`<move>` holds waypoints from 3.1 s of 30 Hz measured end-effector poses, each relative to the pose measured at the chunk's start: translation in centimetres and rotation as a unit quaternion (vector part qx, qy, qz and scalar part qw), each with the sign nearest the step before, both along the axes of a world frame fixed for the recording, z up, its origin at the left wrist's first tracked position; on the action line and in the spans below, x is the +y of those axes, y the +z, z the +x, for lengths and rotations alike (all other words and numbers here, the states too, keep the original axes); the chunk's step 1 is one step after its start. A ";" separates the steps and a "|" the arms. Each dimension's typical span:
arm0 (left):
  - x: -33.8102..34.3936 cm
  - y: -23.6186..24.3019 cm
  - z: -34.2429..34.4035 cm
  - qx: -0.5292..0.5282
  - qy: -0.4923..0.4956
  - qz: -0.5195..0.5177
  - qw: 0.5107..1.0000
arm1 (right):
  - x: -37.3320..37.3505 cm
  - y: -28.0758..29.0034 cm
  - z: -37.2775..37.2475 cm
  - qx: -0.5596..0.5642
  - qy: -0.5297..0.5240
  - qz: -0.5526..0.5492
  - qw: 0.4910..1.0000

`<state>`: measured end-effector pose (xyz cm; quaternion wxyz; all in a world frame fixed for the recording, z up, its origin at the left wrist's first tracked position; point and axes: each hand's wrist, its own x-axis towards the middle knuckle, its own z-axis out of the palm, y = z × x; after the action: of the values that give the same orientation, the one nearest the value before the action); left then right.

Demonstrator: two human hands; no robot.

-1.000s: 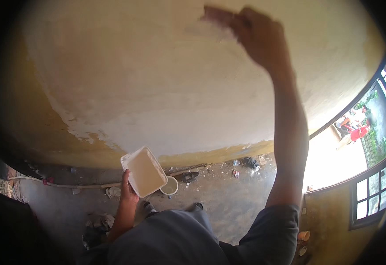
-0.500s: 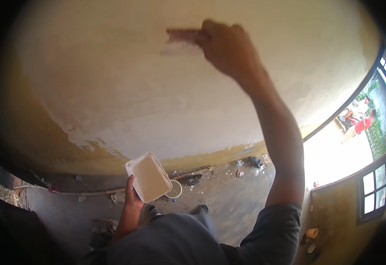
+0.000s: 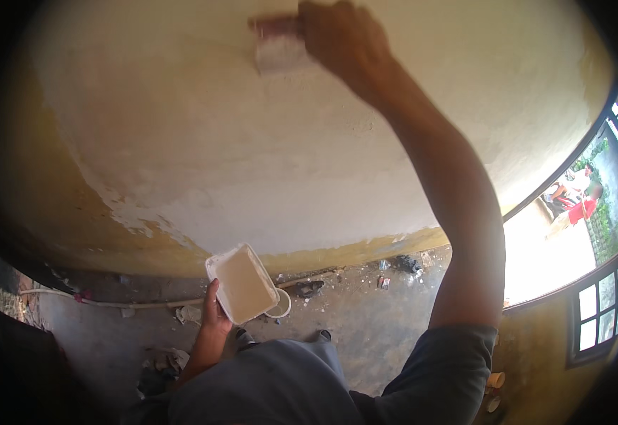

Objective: The person applies plaster to a wall using a putty knife and a plastic tray.

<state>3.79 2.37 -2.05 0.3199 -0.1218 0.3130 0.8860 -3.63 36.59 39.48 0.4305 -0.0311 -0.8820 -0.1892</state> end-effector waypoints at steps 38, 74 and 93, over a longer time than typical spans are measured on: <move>0.7 0.8 0.3 0.035 0.005 -0.020 0.999 | 9.5 4.0 7.0 0.103 -0.073 -0.130 0.983; 2.0 1.1 1.2 0.077 -0.028 -0.031 0.996 | -18.6 -29.8 13.5 -0.202 0.088 -0.620 0.753; 3.3 0.4 1.2 0.067 -0.057 -0.002 0.996 | -18.4 -30.5 14.2 -0.212 0.060 -0.539 0.813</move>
<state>5.00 5.62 -1.61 0.3474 -0.0446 0.3421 0.8719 10.60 18.16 8.99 0.1577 -0.1639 -0.9122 0.3408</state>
